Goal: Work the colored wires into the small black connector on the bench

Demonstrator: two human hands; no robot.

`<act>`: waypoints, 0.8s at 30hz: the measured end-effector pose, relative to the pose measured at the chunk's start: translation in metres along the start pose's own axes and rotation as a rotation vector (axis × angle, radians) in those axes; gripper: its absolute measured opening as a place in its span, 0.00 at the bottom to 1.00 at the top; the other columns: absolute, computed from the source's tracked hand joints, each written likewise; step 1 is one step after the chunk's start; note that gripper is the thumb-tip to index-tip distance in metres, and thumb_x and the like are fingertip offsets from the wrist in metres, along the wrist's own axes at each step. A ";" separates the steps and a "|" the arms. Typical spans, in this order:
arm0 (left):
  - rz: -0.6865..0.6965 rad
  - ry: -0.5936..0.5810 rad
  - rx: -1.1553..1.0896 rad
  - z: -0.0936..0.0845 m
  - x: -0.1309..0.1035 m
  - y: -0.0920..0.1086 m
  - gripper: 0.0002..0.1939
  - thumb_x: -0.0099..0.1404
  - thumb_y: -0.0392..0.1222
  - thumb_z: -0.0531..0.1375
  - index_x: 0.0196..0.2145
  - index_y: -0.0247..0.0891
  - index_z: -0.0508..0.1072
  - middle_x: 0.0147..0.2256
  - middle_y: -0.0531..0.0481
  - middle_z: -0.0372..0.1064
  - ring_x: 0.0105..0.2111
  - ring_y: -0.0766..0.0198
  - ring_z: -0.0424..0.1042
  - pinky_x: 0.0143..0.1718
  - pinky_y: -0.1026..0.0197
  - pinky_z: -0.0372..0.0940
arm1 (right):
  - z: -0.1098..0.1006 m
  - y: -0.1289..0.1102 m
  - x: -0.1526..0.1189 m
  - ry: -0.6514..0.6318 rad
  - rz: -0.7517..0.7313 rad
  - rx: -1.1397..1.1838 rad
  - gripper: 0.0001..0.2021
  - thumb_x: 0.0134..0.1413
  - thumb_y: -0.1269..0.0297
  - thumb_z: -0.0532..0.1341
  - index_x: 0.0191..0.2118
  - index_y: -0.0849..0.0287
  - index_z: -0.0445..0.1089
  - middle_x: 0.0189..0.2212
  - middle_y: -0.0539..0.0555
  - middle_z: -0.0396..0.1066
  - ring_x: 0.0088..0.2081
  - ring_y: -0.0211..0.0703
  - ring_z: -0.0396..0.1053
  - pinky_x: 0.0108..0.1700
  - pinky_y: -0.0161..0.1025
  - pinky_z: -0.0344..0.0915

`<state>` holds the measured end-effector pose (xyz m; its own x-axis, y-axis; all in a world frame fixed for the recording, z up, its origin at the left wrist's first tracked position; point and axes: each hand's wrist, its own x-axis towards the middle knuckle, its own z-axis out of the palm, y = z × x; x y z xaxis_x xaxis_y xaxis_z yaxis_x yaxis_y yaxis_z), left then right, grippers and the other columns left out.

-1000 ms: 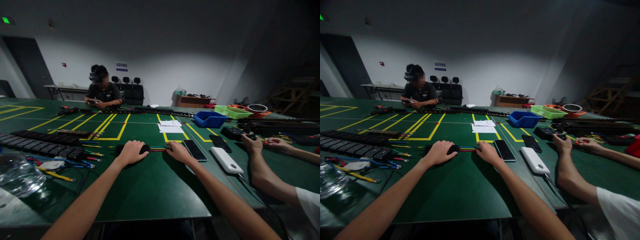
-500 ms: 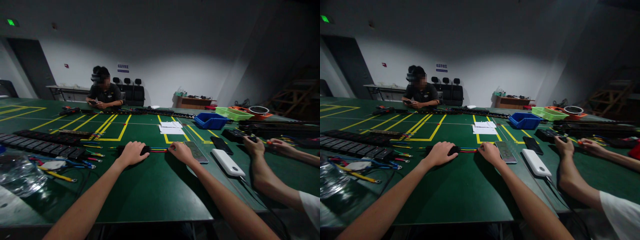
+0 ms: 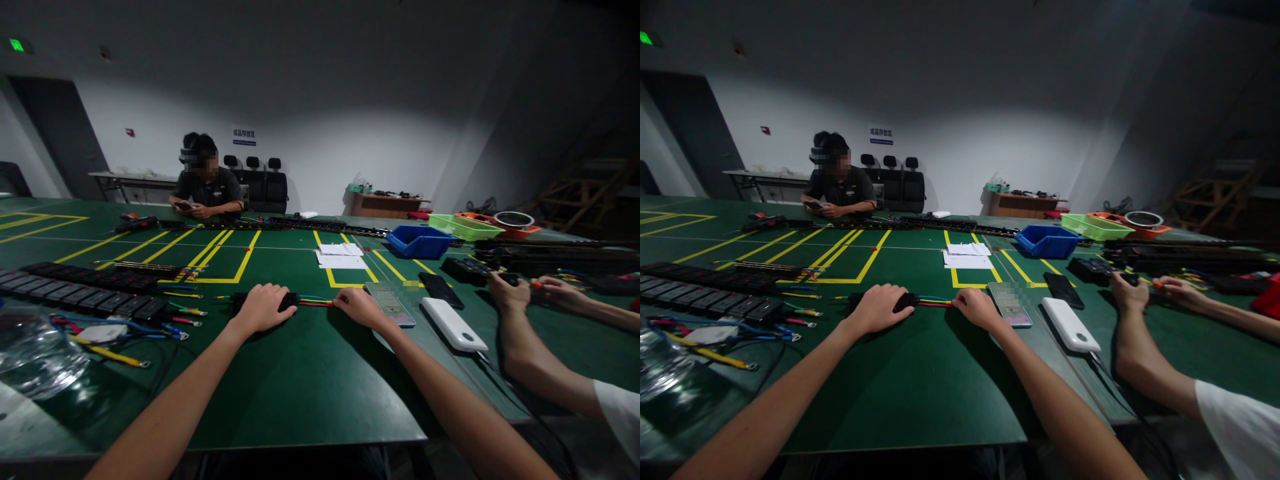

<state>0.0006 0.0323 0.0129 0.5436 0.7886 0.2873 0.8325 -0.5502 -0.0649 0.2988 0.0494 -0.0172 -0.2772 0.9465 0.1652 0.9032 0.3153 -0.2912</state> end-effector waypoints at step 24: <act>-0.010 0.005 -0.001 -0.001 -0.001 0.000 0.25 0.70 0.63 0.51 0.47 0.39 0.74 0.42 0.42 0.76 0.41 0.51 0.73 0.40 0.53 0.62 | -0.004 -0.016 -0.004 0.101 0.120 -0.090 0.14 0.67 0.58 0.55 0.40 0.55 0.77 0.41 0.56 0.78 0.43 0.45 0.74 0.37 0.35 0.60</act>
<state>-0.0002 0.0314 0.0137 0.5352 0.7926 0.2923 0.8375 -0.5431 -0.0607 0.2871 0.0408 -0.0093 -0.1352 0.9640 0.2291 0.9549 0.1884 -0.2295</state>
